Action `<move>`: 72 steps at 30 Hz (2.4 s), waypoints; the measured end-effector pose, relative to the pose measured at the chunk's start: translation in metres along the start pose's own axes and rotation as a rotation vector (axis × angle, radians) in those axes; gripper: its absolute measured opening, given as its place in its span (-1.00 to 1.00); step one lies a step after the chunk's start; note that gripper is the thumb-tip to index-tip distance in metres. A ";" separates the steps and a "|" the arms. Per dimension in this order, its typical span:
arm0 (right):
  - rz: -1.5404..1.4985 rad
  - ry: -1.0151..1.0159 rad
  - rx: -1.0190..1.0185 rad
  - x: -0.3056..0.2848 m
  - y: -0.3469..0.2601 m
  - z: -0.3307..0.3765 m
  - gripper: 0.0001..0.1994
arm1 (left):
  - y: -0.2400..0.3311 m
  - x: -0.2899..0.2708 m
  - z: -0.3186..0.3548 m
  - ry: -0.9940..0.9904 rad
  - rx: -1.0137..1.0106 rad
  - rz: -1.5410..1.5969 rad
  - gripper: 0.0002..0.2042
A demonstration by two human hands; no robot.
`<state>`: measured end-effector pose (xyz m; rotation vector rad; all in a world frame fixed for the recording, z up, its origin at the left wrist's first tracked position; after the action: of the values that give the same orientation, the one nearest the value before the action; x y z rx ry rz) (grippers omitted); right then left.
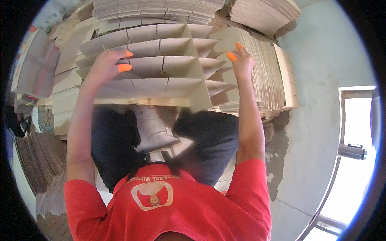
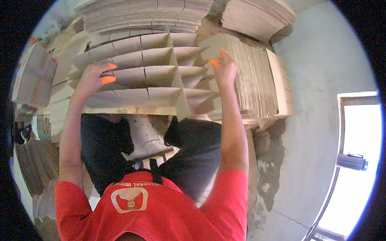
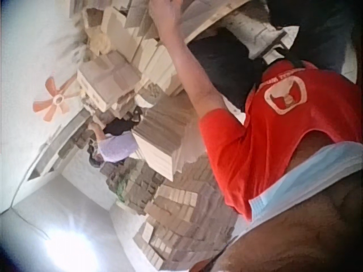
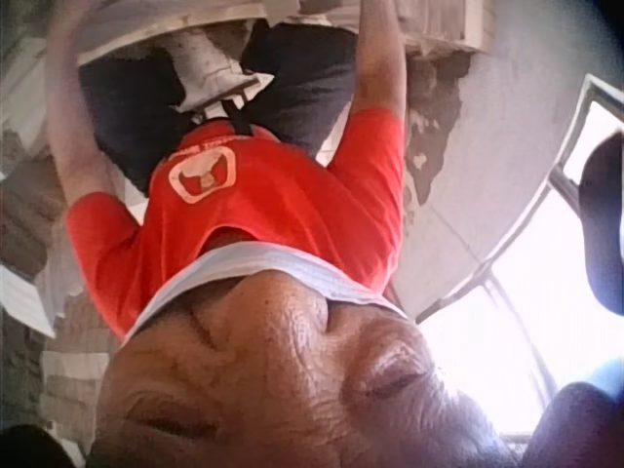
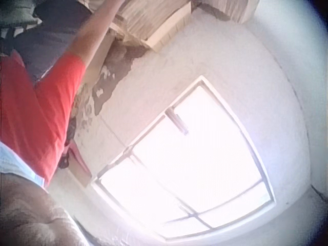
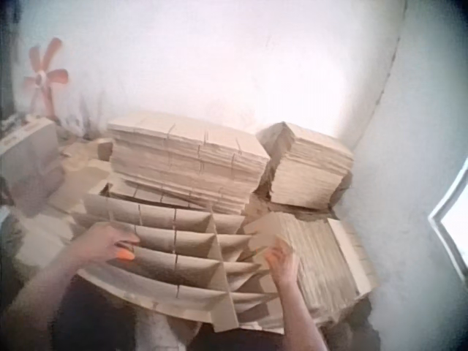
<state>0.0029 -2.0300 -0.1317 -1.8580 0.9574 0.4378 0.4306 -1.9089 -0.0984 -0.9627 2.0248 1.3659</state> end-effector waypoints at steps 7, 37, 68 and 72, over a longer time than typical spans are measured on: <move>0.929 -0.001 -0.172 -0.052 0.002 0.074 -0.16 | 0.010 -0.007 0.015 0.312 0.180 -0.142 -0.62; -0.228 0.023 -0.458 -0.141 -0.189 0.039 -0.34 | 0.046 0.036 0.048 0.126 0.255 0.040 -0.83; 0.026 0.064 -0.398 -0.101 -0.231 0.078 -0.39 | 0.032 0.052 0.047 0.208 0.288 0.102 -0.92; 0.045 0.038 -0.416 -0.094 -0.234 0.086 -0.39 | 0.034 0.049 0.046 0.176 0.281 0.077 -0.91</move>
<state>0.1338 -1.8610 0.0285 -2.2254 0.9894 0.6716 0.3746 -1.8712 -0.1312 -0.9120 2.3313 1.0257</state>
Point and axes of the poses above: each hand's wrist, its own z-axis away from the middle knuckle, its own x-axis out of the palm, y = z × x, the point moved 1 cm from there along -z, towards the middle knuckle, and after that the axes turned 15 degrees about y, right-handed, at the moved point
